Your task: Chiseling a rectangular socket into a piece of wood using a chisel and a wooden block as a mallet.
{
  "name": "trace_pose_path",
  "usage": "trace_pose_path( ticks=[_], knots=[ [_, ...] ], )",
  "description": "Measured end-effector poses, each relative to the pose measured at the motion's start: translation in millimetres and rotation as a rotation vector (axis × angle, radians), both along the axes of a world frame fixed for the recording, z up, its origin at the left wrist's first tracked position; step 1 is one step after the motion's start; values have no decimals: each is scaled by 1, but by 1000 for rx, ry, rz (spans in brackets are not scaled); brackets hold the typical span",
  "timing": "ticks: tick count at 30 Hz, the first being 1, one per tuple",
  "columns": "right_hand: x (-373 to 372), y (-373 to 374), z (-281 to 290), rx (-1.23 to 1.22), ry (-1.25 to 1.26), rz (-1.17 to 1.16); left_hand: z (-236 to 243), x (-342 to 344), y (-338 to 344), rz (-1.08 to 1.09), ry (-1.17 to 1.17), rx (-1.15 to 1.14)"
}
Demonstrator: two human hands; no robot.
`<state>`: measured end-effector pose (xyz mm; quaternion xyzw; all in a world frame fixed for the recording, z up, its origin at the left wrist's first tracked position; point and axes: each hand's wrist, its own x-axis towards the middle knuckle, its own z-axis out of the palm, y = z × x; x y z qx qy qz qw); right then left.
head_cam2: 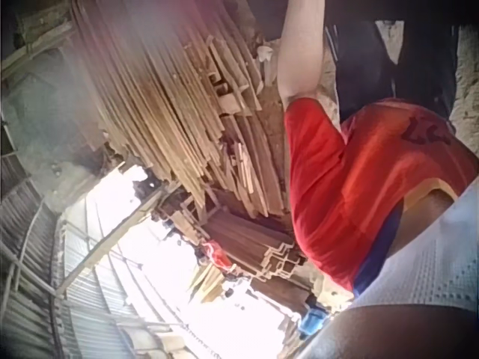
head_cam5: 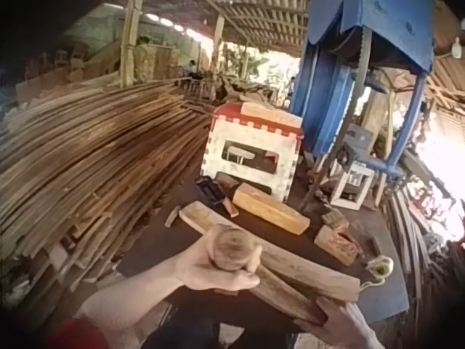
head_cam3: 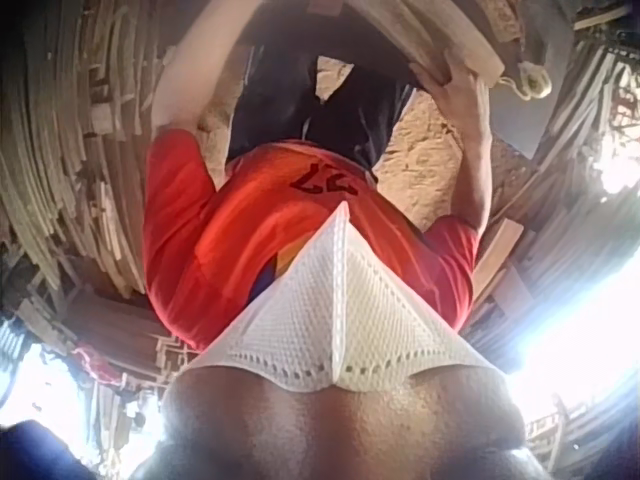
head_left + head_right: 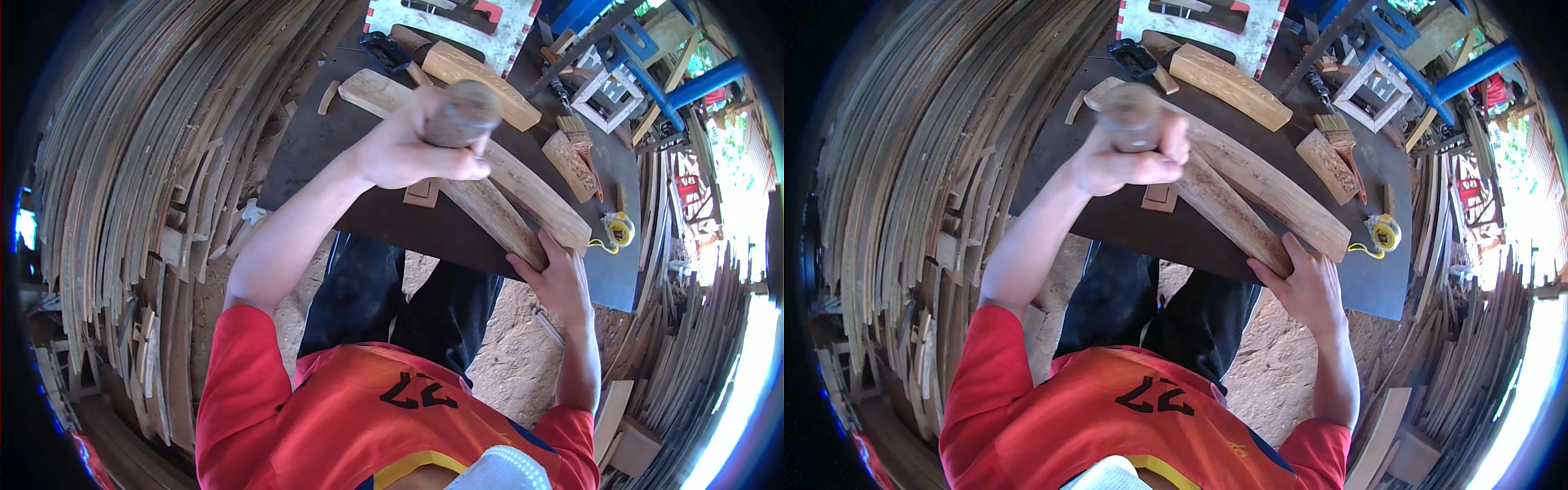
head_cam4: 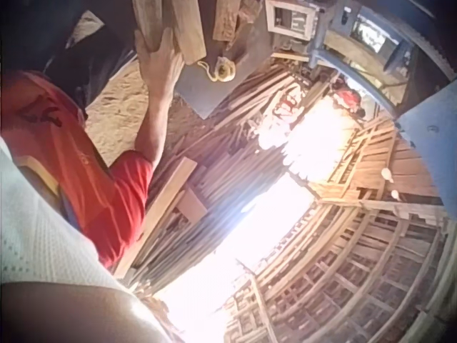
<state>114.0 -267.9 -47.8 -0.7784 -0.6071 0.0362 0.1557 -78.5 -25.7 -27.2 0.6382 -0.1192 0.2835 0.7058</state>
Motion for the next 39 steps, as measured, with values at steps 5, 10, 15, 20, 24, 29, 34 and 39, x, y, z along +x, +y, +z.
trace_pose_path(
  ticks=[5,10,15,20,24,29,34,39],
  knots=[
    [2,2,2,-38,74,-11,-9,-24,23,-85,-178,-64],
    [8,6,0,-66,122,5,-14,-60,45,82,-382,-264],
    [21,6,-1,-123,302,9,-3,-50,37,15,-376,-179],
    [41,3,-18,-122,441,-54,2,-22,31,-53,-280,-125],
    [44,2,-22,49,535,-16,-2,-10,32,-72,-209,-109],
    [46,4,-14,-167,590,-94,-2,-11,35,-129,-108,-26],
    [48,0,-22,-118,639,-87,0,-10,31,-111,-89,-4],
    [47,2,-18,-141,660,-87,5,-9,28,-113,-55,21]
  ],
)
